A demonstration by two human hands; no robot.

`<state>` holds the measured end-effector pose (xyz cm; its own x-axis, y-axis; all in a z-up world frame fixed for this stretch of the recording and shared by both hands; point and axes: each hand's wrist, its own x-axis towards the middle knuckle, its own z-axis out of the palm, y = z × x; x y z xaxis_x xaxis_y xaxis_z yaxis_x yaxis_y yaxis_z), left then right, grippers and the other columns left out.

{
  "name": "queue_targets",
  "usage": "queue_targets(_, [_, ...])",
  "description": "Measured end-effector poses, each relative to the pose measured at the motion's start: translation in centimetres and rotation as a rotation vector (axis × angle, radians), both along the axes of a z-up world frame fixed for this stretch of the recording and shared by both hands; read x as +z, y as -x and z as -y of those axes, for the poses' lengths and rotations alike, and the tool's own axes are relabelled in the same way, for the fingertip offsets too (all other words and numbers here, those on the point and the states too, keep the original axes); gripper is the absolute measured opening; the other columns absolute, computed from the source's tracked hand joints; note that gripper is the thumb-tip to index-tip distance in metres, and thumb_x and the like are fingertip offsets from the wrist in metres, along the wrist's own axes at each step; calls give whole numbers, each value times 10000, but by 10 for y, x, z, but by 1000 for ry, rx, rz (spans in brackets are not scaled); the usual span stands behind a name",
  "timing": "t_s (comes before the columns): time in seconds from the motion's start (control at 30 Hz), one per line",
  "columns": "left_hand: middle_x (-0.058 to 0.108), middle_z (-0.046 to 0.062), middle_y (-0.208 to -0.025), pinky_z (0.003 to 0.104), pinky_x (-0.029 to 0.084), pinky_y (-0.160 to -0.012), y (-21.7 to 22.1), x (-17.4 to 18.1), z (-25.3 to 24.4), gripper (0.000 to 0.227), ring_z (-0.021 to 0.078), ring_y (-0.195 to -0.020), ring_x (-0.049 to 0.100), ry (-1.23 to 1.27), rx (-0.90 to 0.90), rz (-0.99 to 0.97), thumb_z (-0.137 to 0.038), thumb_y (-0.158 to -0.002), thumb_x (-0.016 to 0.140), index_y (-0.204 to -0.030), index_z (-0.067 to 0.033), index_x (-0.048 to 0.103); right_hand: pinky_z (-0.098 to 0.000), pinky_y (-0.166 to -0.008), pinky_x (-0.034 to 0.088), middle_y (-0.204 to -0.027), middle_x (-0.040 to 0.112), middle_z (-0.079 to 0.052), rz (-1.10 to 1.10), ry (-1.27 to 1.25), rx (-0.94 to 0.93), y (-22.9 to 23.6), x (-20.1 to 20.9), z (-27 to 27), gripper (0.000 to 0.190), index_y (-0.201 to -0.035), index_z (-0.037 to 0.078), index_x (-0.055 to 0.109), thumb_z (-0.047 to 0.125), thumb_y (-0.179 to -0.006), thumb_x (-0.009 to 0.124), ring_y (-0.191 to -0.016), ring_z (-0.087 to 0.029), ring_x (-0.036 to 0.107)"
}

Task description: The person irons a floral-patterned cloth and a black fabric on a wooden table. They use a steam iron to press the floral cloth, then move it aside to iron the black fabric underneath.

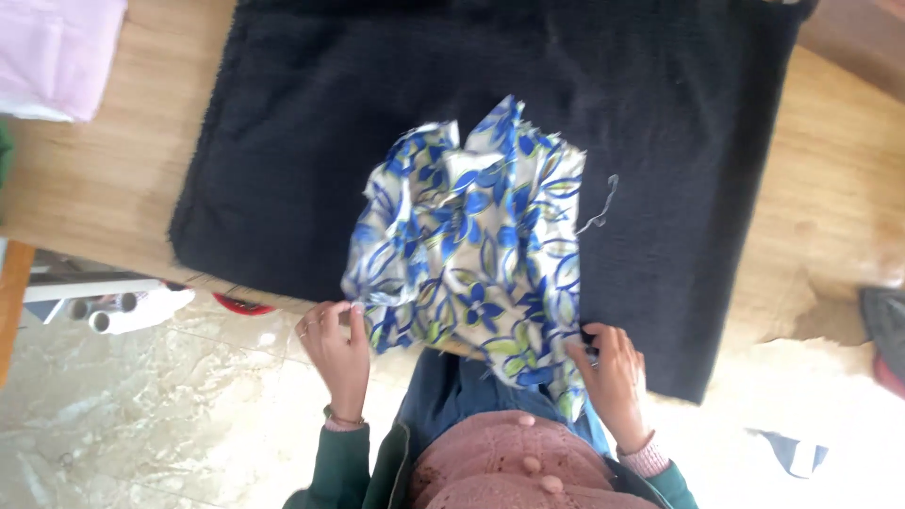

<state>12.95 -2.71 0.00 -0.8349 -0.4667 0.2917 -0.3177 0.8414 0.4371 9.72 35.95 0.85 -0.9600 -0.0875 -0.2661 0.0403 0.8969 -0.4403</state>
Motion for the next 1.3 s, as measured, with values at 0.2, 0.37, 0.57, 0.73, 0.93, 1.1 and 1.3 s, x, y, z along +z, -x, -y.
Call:
queue_targets(0.2, [616, -42, -889, 280, 413, -818, -2, 37, 24, 62, 100, -865, 533, -863, 245, -79, -115, -954, 669, -1002, -153, 657, -423, -843, 500, -901, 634, -19, -138, -85, -122, -31, -14, 5, 169, -998, 181, 680, 339, -950, 716, -979, -273, 669])
queue_targets(0.37, [475, -84, -829, 270, 497, -821, -10, -5, 52, 127, 71, -695, 465, -1518, 485, -318, -285, -1043, 635, -966, -221, 557, -358, -900, 483, -951, 616, -42, -237, 722, -600, -43, -8, 4, 40, -1123, 99, 533, 123, -1146, 555, -980, -173, 633])
queue_targets(0.57, [793, -5, -1051, 266, 656, -825, 8, 51, 59, 176, 146, -953, 782, -1787, 564, -468, -329, -982, 695, -1044, -171, 740, -195, -669, 609, -859, 691, 41, -160, 1196, -970, -33, 109, 70, 169, -1035, 215, 533, 334, -1153, 510, -757, -82, 728])
queue_targets(0.73, [532, 94, -1479, 404, 448, -1094, -46, 82, 71, 642, 249, -1353, 525, -1540, 14, 98, -492, -947, 563, -1454, -155, 359, -349, -873, 529, -1158, 632, -58, 160, 1175, -1064, -62, 125, 55, 369, -1254, 107, 529, 423, -1080, 454, -1031, -193, 637])
queue_targets(0.93, [646, 134, -1394, 381, 460, -1133, -94, 67, 99, 551, 265, -1321, 603, -1350, -14, 632, -243, -950, 528, -1477, -81, 539, -508, -829, 554, -1075, 713, -193, 510, 1134, -1108, -177, -31, -136, 200, -1094, 124, 632, 266, -958, 667, -929, -367, 687])
queue_targets(1.1, [691, 169, -1314, 380, 474, -1105, 2, 130, 81, 496, 251, -1259, 642, -1417, 271, 470, -306, -1131, 288, -1362, -7, 608, -431, -886, 520, -1204, 686, -99, 286, 1068, -976, -103, 55, -150, 371, -1325, 137, 632, 309, -998, 604, -1049, -254, 657])
queue_targets(1.3, [560, 24, -1157, 309, 521, -802, 159, 123, 87, 911, 146, -943, 555, -643, -336, 308, 44, -906, 719, -1648, -227, 267, -397, -1119, 374, -1526, 502, -255, -256, 265, -9, 86, 159, -149, 766, -1640, -13, 340, 53, -951, 666, -1399, -312, 461])
